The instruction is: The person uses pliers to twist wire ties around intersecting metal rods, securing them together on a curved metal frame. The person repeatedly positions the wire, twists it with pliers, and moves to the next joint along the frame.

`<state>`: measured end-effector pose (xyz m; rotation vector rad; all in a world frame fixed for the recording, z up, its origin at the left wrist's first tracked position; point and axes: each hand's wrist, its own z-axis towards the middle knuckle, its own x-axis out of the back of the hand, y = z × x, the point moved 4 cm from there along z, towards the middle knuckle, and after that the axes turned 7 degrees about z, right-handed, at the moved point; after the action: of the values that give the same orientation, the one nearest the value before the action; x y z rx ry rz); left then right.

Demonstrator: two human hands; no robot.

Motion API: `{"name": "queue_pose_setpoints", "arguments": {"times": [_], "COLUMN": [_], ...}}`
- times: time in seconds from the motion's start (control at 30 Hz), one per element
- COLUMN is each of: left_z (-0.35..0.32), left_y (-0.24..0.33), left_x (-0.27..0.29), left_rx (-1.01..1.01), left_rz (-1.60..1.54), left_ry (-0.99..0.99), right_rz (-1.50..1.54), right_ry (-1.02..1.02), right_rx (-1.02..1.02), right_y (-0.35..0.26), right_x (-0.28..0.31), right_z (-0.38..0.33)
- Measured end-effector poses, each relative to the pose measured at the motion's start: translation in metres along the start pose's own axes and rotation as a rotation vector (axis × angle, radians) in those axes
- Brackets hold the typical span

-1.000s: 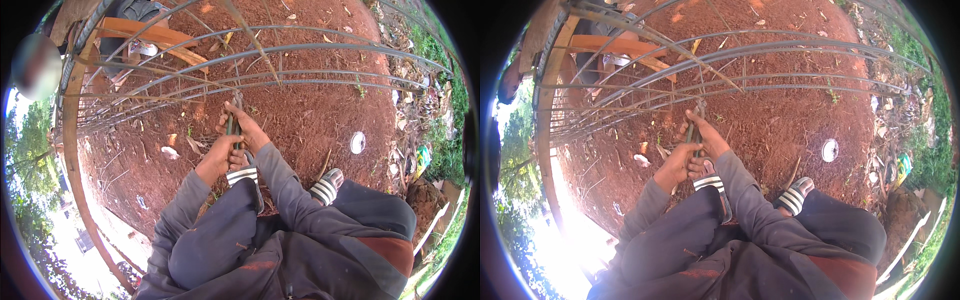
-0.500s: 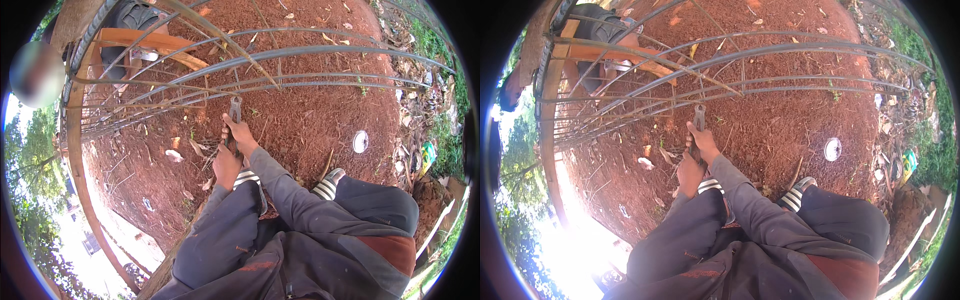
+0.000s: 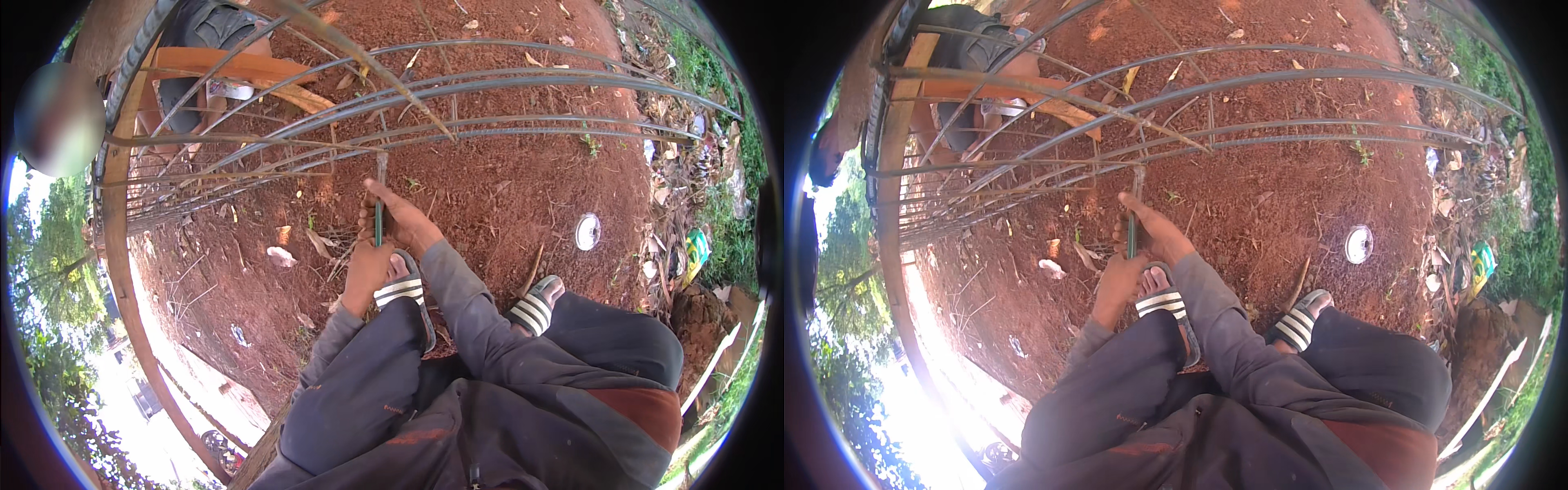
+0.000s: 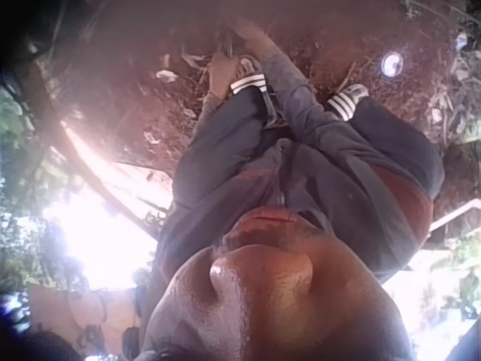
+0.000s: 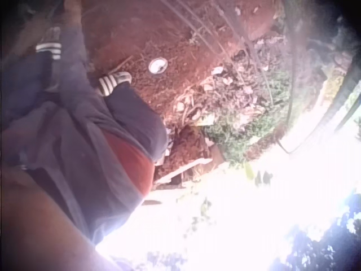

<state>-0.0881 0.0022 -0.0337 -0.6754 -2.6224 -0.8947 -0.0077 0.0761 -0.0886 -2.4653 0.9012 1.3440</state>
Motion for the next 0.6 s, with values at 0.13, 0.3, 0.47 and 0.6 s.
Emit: {"name": "queue_pose_setpoints", "arguments": {"times": [0.13, 0.3, 0.47, 0.6], "left_z": [-0.004, -0.006, 0.001, -0.002], "left_y": [-0.012, -0.008, -0.024, -0.017], "left_x": [-0.002, 0.008, 0.019, 0.015], "left_rx": [0.007, -0.025, 0.058, 0.317], "left_rz": [0.803, 0.809, -0.065, -0.560], "left_ry": [0.591, 0.518, -0.159, -0.431], "right_rz": [-0.577, -0.029, 0.262, 0.434], "right_ry": [0.365, 0.188, -0.308, -0.602], "right_rx": [0.473, 0.317, 0.078, 0.065], "right_y": [0.024, 0.035, 0.033, 0.028], "right_x": [0.012, 0.016, 0.015, 0.012], "right_z": [0.028, 0.047, 0.035, 0.041]}}
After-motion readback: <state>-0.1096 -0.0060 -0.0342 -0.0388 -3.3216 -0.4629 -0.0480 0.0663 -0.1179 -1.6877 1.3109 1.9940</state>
